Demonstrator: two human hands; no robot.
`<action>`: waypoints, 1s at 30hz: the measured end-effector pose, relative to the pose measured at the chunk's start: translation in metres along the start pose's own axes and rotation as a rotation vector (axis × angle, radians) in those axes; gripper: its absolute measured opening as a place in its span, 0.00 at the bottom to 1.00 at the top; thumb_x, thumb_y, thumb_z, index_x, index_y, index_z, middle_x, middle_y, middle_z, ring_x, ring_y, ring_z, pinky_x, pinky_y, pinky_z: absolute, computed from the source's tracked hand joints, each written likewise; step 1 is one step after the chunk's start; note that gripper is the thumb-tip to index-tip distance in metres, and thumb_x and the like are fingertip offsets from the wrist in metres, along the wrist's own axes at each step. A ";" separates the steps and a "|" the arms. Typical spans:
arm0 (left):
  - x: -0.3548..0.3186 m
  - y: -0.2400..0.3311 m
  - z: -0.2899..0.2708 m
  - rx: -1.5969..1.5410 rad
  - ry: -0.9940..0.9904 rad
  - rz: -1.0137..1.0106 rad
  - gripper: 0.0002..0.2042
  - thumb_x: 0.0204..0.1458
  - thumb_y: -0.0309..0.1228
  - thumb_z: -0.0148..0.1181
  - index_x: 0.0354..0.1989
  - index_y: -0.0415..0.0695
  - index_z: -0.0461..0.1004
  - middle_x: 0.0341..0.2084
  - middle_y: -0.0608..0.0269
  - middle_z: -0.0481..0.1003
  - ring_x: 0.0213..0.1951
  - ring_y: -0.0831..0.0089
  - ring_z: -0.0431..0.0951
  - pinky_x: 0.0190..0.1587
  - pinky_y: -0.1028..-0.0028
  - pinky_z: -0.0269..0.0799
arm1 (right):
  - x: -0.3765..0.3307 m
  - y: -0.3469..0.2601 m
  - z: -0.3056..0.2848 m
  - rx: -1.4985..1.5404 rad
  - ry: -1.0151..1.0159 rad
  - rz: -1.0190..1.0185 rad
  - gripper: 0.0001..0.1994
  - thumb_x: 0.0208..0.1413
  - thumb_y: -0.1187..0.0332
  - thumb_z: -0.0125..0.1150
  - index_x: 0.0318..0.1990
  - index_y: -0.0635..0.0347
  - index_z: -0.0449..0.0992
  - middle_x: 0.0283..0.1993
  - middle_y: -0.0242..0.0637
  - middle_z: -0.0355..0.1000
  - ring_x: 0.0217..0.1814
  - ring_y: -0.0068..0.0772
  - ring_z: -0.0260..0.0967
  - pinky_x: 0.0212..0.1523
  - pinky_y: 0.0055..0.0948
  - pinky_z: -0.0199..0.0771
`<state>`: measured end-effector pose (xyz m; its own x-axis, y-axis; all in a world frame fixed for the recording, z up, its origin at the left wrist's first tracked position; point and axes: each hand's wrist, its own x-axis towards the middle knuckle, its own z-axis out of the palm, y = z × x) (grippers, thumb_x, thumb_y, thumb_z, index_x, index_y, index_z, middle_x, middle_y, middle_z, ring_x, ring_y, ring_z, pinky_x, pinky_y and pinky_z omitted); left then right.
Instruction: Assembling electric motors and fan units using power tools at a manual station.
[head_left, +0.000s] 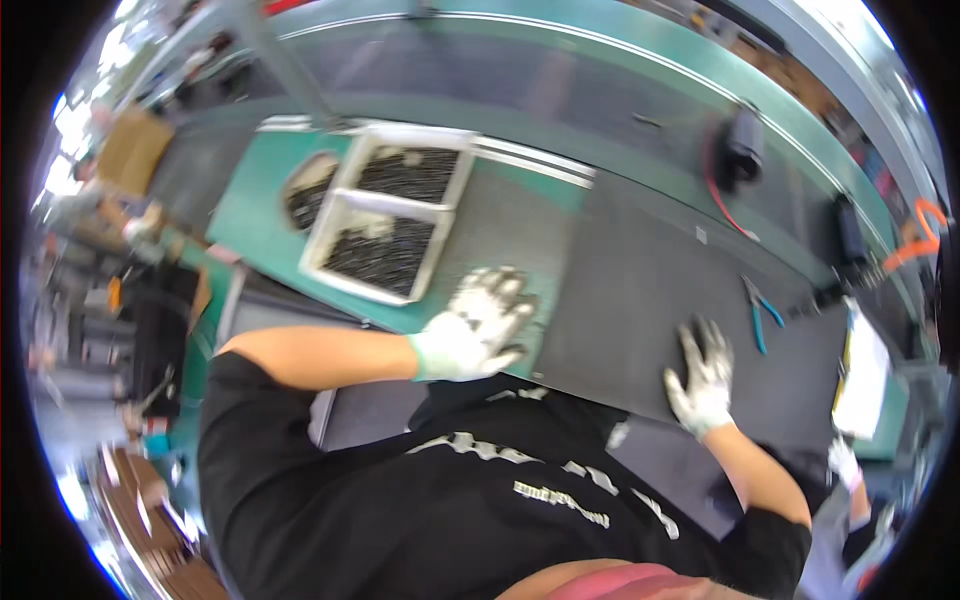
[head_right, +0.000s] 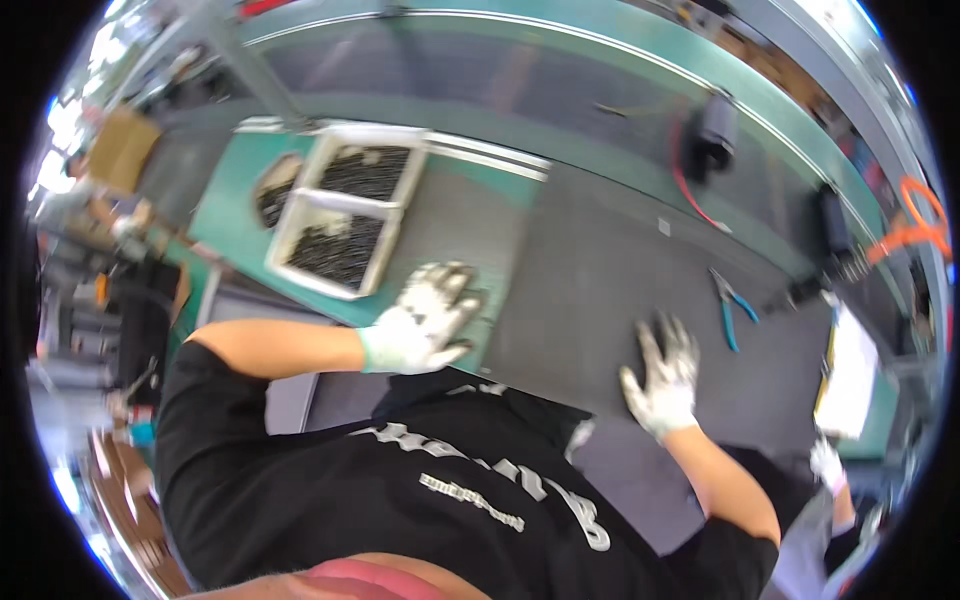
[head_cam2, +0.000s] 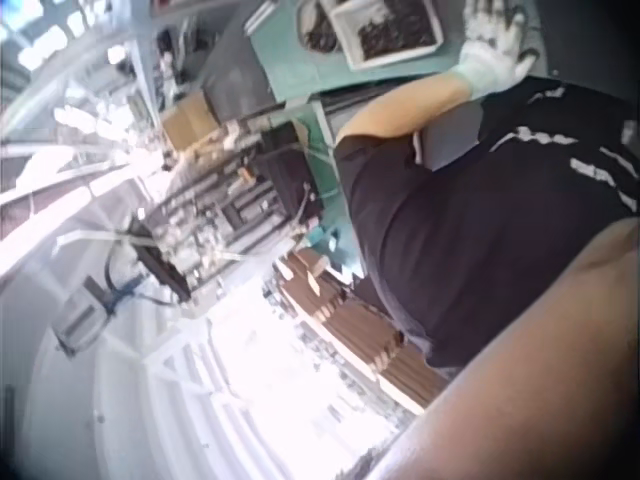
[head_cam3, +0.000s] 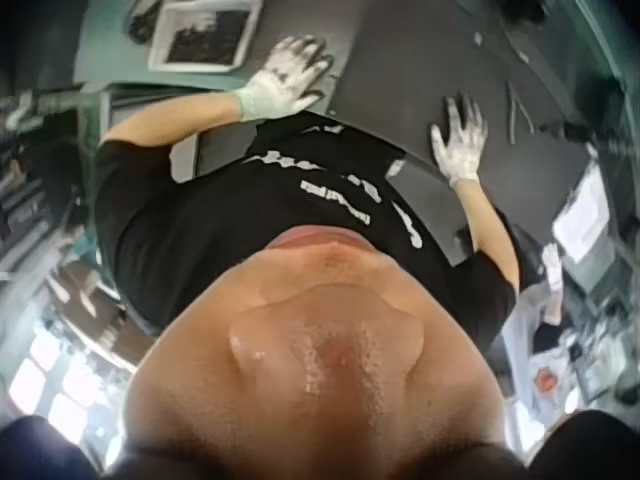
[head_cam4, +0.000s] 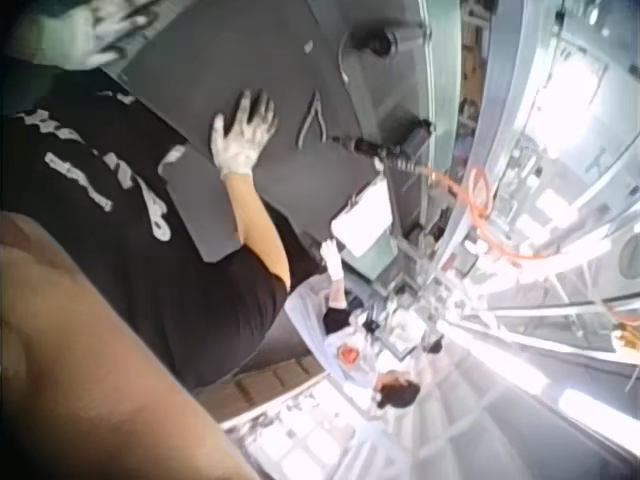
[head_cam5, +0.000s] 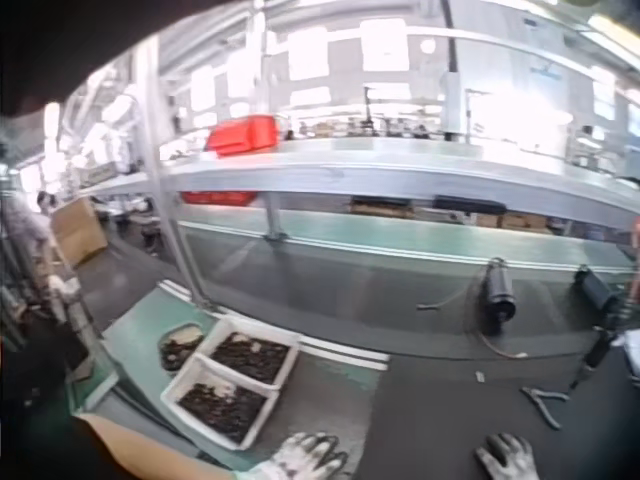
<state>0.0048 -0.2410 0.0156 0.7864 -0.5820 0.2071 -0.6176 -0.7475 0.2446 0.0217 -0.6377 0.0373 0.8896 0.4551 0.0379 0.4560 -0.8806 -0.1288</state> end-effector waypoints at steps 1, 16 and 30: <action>0.004 -0.002 -0.008 -0.033 -0.037 -0.002 0.33 0.48 0.44 0.63 0.60 0.37 0.64 0.61 0.34 0.60 0.64 0.38 0.59 0.66 0.43 0.52 | 0.004 -0.003 -0.001 0.013 -0.005 0.012 0.34 0.50 0.55 0.58 0.66 0.57 0.64 0.71 0.55 0.52 0.75 0.61 0.45 0.72 0.59 0.43; 0.001 -0.001 -0.011 -0.019 -0.199 -0.080 0.36 0.52 0.47 0.58 0.66 0.38 0.59 0.66 0.34 0.54 0.69 0.39 0.50 0.70 0.42 0.41 | 0.008 -0.025 -0.018 -0.011 -0.008 0.102 0.32 0.53 0.55 0.56 0.66 0.53 0.65 0.70 0.50 0.56 0.73 0.56 0.50 0.71 0.58 0.48; -0.011 -0.013 -0.029 -0.050 -0.401 -0.190 0.30 0.54 0.40 0.57 0.66 0.44 0.62 0.70 0.49 0.54 0.71 0.51 0.52 0.71 0.52 0.46 | 0.011 -0.087 -0.010 0.555 -0.062 0.813 0.26 0.55 0.54 0.51 0.60 0.54 0.71 0.72 0.46 0.57 0.74 0.53 0.50 0.72 0.43 0.53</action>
<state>0.0038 -0.2153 0.0372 0.8223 -0.5216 -0.2276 -0.4539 -0.8424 0.2904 -0.0078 -0.5575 0.0586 0.9167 -0.2415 -0.3184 -0.3847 -0.7488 -0.5396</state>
